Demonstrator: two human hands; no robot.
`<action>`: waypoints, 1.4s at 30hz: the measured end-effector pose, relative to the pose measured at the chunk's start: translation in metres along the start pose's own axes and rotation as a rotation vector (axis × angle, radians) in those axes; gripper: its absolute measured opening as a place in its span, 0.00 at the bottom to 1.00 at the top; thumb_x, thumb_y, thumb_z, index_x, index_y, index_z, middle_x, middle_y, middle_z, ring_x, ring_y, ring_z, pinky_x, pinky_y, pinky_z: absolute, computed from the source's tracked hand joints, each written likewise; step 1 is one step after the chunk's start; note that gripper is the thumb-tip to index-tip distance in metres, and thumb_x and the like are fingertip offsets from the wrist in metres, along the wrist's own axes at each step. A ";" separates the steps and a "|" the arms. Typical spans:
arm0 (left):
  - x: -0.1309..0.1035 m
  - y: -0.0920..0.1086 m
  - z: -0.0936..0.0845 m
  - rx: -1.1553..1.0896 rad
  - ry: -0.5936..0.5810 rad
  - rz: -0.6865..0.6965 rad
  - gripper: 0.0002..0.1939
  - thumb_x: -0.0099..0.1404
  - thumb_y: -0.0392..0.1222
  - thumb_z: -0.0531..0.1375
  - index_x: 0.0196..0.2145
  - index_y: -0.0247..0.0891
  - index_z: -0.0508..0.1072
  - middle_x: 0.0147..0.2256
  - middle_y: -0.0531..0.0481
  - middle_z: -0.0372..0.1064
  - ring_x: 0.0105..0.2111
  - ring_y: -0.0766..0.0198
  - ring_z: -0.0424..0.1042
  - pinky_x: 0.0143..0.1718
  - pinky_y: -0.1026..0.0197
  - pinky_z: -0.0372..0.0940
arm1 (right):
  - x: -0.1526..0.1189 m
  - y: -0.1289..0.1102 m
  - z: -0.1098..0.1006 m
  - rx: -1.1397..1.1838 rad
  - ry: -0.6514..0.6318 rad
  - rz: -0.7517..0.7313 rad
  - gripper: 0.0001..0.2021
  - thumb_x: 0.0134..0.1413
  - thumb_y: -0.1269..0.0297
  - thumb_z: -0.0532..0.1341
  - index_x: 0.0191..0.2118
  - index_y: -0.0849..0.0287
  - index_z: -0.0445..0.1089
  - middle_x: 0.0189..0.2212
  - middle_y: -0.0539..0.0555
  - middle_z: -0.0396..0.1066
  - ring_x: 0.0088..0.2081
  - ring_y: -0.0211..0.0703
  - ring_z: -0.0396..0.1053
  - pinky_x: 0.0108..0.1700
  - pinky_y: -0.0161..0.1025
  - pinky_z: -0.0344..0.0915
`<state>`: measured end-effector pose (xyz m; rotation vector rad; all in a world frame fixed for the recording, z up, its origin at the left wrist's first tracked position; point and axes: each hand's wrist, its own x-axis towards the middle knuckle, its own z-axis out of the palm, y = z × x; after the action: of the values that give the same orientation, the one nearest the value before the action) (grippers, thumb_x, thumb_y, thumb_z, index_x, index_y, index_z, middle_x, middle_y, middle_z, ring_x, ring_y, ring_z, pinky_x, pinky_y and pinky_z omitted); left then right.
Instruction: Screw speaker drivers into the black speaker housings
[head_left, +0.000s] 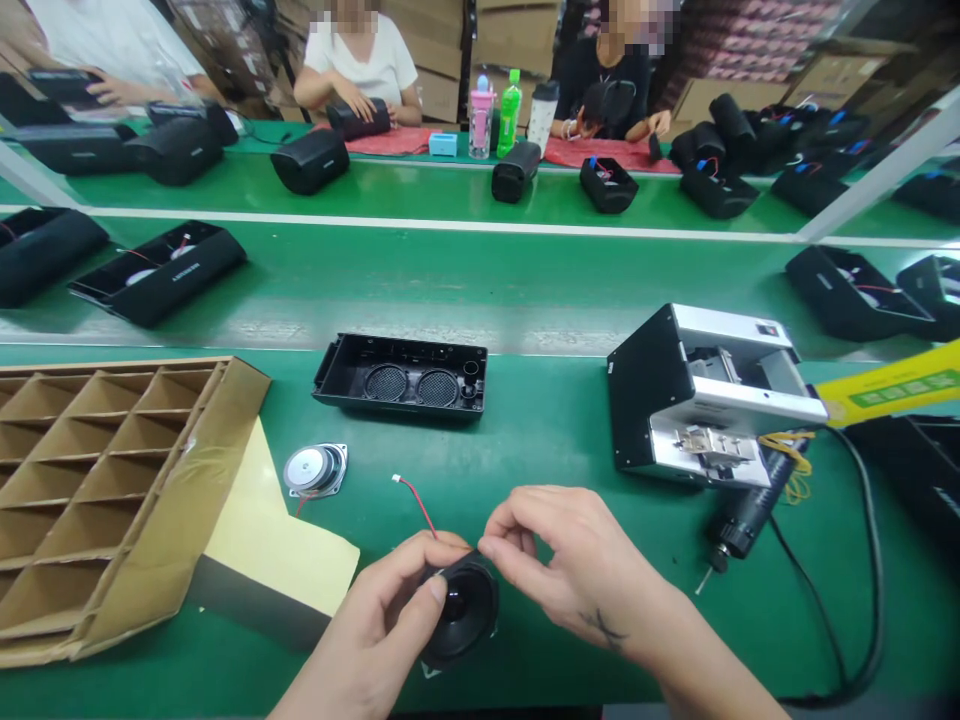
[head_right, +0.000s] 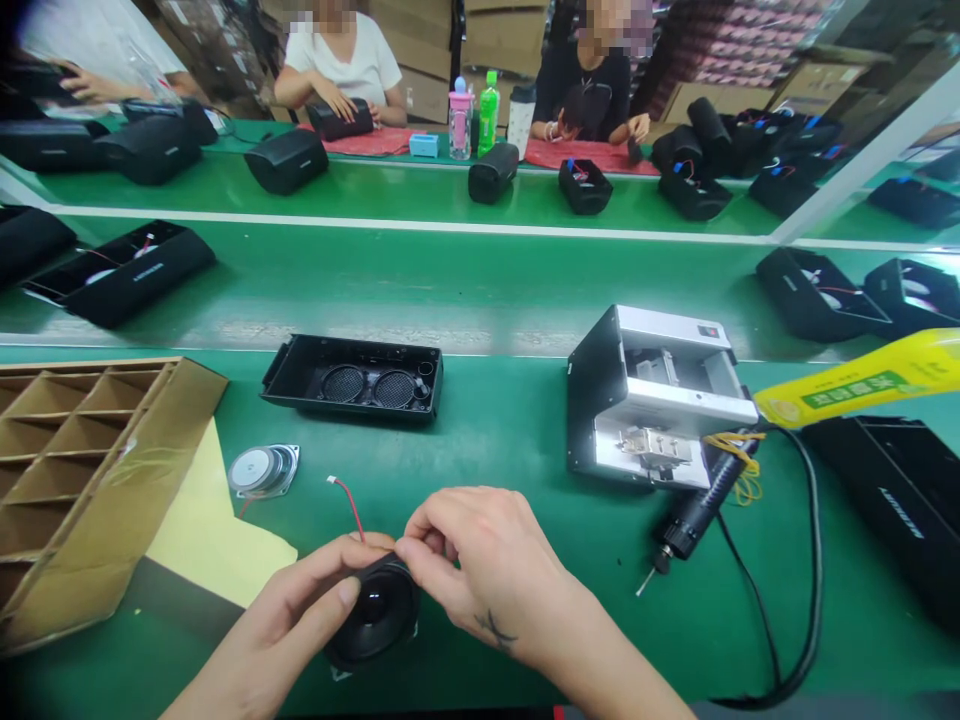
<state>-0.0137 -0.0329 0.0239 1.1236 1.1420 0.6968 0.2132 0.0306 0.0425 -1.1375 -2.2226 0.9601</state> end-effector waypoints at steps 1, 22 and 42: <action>0.000 0.000 0.001 -0.019 0.001 0.003 0.16 0.77 0.55 0.56 0.52 0.51 0.80 0.55 0.50 0.75 0.54 0.57 0.74 0.54 0.64 0.69 | -0.001 -0.001 0.001 0.012 0.017 -0.006 0.08 0.66 0.66 0.64 0.33 0.55 0.71 0.25 0.43 0.70 0.27 0.33 0.65 0.33 0.34 0.58; 0.008 0.000 0.017 -0.090 0.162 0.050 0.16 0.71 0.58 0.63 0.37 0.43 0.79 0.45 0.48 0.78 0.45 0.61 0.79 0.47 0.68 0.72 | -0.017 -0.006 0.026 0.079 0.295 -0.008 0.08 0.63 0.71 0.64 0.31 0.58 0.71 0.23 0.44 0.66 0.25 0.33 0.64 0.31 0.34 0.61; 0.009 -0.004 0.032 -0.099 0.256 0.057 0.14 0.72 0.55 0.62 0.35 0.42 0.75 0.47 0.47 0.72 0.43 0.61 0.75 0.37 0.68 0.71 | -0.028 -0.004 0.021 0.214 0.263 0.120 0.07 0.65 0.70 0.67 0.48 0.56 0.77 0.33 0.47 0.79 0.33 0.34 0.77 0.39 0.29 0.72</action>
<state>0.0193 -0.0366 0.0169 1.0065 1.2794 0.9526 0.2122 -0.0021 0.0296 -1.2296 -1.8165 1.0055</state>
